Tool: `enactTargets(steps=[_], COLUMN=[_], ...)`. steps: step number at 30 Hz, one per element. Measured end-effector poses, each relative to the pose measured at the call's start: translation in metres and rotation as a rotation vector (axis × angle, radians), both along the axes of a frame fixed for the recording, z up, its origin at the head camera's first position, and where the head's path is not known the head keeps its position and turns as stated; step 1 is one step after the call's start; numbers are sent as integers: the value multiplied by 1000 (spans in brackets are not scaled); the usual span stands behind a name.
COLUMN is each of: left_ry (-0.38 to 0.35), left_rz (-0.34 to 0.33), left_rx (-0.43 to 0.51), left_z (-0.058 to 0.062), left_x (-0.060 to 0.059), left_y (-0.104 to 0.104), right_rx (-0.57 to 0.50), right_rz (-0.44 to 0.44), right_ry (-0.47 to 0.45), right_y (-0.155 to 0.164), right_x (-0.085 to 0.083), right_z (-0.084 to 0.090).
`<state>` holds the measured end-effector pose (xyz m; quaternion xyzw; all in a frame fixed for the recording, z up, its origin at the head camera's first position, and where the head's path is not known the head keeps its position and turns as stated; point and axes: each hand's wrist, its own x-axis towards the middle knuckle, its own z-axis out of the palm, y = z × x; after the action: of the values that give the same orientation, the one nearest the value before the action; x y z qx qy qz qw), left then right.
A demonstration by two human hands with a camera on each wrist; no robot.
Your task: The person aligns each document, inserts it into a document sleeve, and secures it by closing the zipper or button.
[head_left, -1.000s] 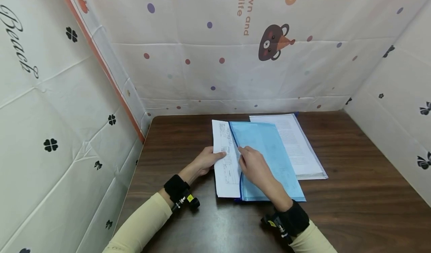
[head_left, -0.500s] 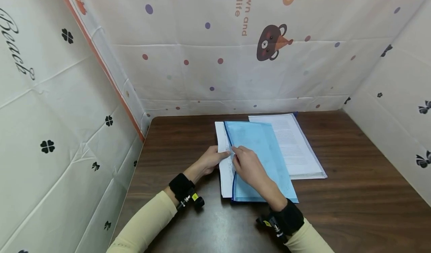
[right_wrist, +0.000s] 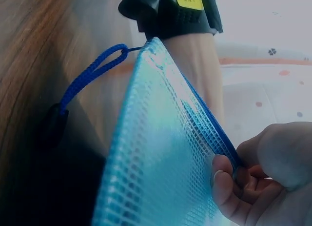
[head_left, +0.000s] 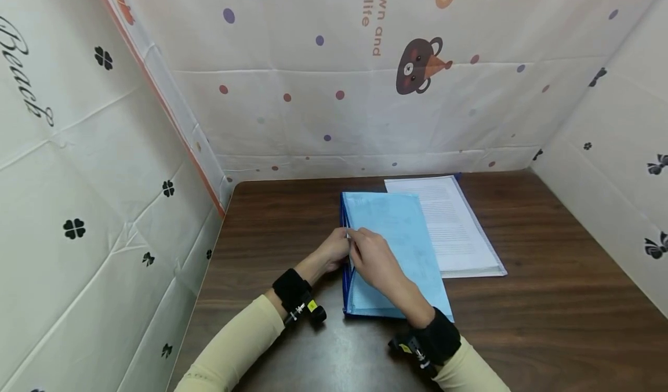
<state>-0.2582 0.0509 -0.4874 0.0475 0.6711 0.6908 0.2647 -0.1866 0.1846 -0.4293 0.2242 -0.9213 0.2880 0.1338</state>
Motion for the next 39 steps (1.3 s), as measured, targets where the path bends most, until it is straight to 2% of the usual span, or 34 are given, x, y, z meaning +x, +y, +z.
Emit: enactTargets(steps=[4,11,16,20,24,27,30,32,34,39], left_ry=[-16,-8,39,144,290,396,519,607,691,883], left_rz=[2,-10,-7,0,40,34,16,66,166,436], left_rx=[4,-57,-141,-184,-305,-441,-503,-494,-437,-255], left_z=[-1,-6,-9,-5,6,22,42,54,61,59], left_x=[2,3,3,3,2,5,11,19,27,40], left_y=[4,6,6,8,6,-3,-13,-21,-27,-42], right_rx=[-21,-57,-181,-363,-518,-597,-666,-719,-775,-939], right_rz=[10,10,30,32,23,8,-28,-52,-74,-89], right_ry=[14,36,32,13,-18,-28,-32,-30,-24,42], right_y=[-2,0,8,16,23,27,32,36,38,43], right_x=[1,2,1,-2,-4,-3,-1,-1,0,-4], right_z=[-1,-2,2,5,9,15,21,24,29,33])
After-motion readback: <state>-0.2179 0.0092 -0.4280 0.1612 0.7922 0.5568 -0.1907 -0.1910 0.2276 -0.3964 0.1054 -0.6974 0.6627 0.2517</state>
